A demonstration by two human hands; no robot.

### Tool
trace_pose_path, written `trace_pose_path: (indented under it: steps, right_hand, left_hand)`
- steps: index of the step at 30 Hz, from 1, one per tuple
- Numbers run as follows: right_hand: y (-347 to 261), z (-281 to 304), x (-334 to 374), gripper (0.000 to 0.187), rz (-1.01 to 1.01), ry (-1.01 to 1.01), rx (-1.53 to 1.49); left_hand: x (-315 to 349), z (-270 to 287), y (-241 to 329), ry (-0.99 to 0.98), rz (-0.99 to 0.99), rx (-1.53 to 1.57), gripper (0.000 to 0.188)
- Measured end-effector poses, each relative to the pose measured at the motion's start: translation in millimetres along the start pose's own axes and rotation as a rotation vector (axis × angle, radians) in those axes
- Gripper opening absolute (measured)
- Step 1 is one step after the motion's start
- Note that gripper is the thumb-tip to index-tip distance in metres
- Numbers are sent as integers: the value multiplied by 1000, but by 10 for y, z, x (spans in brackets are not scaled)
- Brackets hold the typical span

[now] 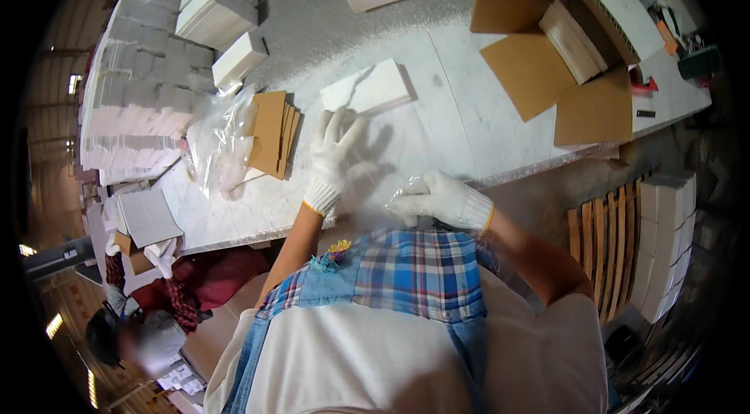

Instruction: The person wraps small white rectangular items in clear plastic bags and places them into brown cardboard boxes. They repeat this process continuously at a workbench in a warehouse setting.

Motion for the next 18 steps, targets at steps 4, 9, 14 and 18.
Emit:
trace_pose_path:
  steps: [4,9,14,18]
  right_hand:
    - [-547,107,28,24,116,-72,-203]
    - [-1698,458,-378,25,499,-38,-265]
    - [-2631,973,-912,42,552,-10,-449]
    - [-2661,1492,-817,55,674,404,-300]
  left_hand:
    - [-26,-25,-248,203,81,133,28]
    - [-341,371,-402,330,241,351,20]
    - [-415,-114,-1064,379,630,393,29]
    - [-375,-368,-1245,227,915,520,35]
Point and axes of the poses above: each hand's wrist, its own x-axis away from the middle knuckle, its own z-axis out of the back of the hand, y = z × x, the point moved 8 cm from there along -x, towards the middle knuckle, and after that the axes turned 12 degrees about -z, right-handed, at the moved point
